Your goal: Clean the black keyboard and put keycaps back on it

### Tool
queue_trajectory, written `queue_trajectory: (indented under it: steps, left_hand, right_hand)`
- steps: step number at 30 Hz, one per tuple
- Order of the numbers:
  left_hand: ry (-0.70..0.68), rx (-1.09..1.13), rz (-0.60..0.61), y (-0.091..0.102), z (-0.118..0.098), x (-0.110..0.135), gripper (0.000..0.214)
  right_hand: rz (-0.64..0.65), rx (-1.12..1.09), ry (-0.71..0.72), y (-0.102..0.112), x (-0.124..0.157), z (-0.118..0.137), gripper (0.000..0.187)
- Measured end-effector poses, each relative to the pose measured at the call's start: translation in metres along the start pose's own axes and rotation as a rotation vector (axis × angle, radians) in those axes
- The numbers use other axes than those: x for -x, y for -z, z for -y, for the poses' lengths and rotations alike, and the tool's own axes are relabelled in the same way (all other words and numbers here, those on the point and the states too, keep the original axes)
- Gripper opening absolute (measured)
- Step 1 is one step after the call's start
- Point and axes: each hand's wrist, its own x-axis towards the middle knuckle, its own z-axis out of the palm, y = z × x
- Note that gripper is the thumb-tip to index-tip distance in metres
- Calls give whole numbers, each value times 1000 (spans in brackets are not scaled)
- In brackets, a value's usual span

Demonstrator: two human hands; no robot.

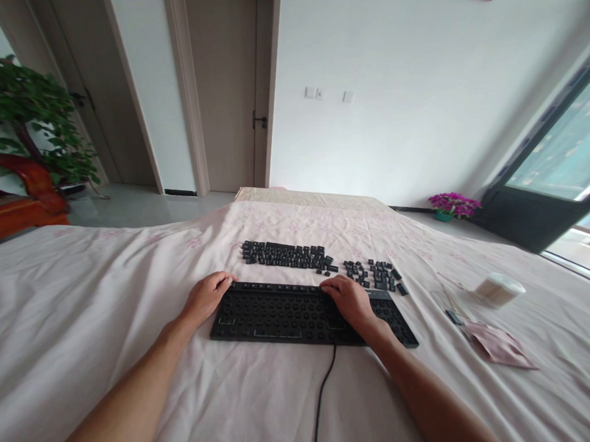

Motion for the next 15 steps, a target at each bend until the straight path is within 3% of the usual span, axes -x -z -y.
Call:
queue_trajectory:
  steps: [15]
  left_hand:
    - [-15,-2,7,1,1,0,35]
  right_hand:
    - [-24,272,189,2,8,10,30]
